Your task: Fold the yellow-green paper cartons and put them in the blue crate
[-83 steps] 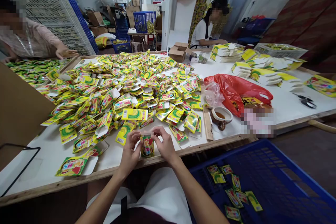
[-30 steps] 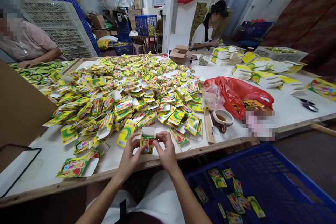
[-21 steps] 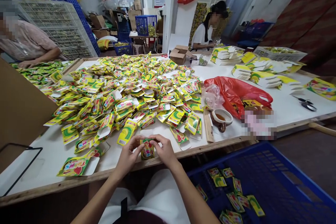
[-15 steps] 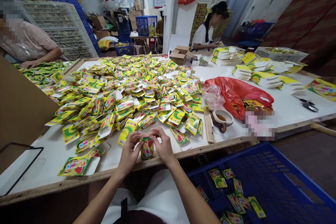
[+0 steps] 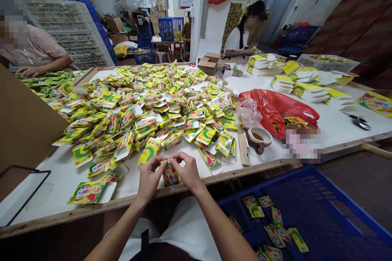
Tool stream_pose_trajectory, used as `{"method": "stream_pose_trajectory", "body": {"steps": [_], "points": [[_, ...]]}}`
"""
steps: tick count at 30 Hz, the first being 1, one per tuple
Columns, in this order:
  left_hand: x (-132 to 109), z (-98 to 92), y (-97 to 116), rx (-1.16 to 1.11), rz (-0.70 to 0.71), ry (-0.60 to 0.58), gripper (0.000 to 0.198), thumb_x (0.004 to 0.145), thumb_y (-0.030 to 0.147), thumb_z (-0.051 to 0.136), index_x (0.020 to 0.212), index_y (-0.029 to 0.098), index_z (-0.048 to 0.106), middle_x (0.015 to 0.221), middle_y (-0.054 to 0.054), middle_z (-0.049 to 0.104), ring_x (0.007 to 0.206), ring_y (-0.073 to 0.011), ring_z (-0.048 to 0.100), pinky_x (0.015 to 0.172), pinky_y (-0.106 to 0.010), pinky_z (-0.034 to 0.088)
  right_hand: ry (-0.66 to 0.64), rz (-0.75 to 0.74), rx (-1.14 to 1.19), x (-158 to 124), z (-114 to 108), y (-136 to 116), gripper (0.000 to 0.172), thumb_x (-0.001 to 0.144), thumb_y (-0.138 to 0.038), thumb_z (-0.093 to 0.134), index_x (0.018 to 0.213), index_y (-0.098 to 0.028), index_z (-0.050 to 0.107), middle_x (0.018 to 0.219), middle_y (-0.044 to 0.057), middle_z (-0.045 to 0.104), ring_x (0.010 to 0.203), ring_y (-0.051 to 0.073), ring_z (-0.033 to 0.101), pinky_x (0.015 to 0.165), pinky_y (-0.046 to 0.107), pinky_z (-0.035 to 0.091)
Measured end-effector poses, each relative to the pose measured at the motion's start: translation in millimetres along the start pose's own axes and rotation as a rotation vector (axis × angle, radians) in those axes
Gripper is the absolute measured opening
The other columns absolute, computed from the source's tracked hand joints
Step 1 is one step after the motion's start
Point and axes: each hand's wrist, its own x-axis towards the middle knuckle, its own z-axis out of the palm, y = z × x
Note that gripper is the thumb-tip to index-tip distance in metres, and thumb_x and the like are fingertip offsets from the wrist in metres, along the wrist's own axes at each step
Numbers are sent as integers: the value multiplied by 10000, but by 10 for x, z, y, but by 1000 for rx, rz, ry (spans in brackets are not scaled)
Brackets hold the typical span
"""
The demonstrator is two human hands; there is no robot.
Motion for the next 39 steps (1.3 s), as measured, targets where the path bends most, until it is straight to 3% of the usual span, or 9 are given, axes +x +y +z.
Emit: {"method": "stream_pose_trajectory", "body": {"steps": [8,13,15,17,19,23,27,30,39], "points": [[-77,-148,-103,266,247,-58,155,867,262,526,942,206,650,1055,-75,641,1036,-209,586,924,-375,452,4,-63,25,-137,-62,41,90,830,-276,595,817,-267,683,850,16,687,838,217,643,771,337,513],[144,-356,-227,758,226,186,392,782,272,620,1142,161,513,1173,-147,548,1134,-305,491,962,-511,391,205,-15,-369,-365,-932,-212,148,836,-341,571,812,-217,649,849,54,659,838,222,603,782,346,471],[220,-426,-272,820,200,198,436,754,233,629,1157,147,485,1157,-160,548,1113,-318,500,947,-524,397,263,-11,-559,-505,-1282,-303,160,813,-368,591,780,-218,635,866,56,653,880,235,585,829,358,438],[241,-472,-276,732,149,209,393,778,216,584,1149,160,468,1097,-148,574,1049,-299,549,912,-498,431,334,20,-621,-637,-1426,-338,176,810,-385,587,774,-217,621,866,55,646,885,236,577,837,355,426],[195,-477,-234,507,56,232,363,816,247,542,1154,182,428,1006,-118,603,953,-262,605,844,-444,481,362,96,-552,-716,-1307,-309,190,832,-385,561,794,-206,611,833,51,641,824,218,584,779,329,447],[-33,-339,-89,-30,-63,114,418,839,298,533,1190,237,314,944,-56,620,859,-181,652,758,-322,528,239,124,-204,-618,-550,-132,173,862,-351,534,870,-195,608,881,59,652,843,203,610,751,302,487],[-212,-173,-19,-126,-53,-64,441,839,283,545,1218,275,321,1078,-51,587,924,-157,643,785,-298,527,124,34,139,-336,75,78,239,855,-303,552,1083,-230,547,1097,77,618,978,198,612,816,325,513],[-230,-175,-53,-57,-52,-126,420,831,269,552,1225,254,407,1121,-69,569,960,-176,636,797,-312,532,84,19,215,-199,174,207,254,842,-285,567,1089,-232,535,1038,67,634,933,186,625,811,327,518],[-146,-271,-149,-68,-144,-220,329,818,311,579,1124,196,548,1023,-67,677,886,-207,669,765,-334,542,-76,59,186,-94,48,292,238,827,-274,593,1059,-228,564,862,21,653,812,167,631,776,305,504]]}}
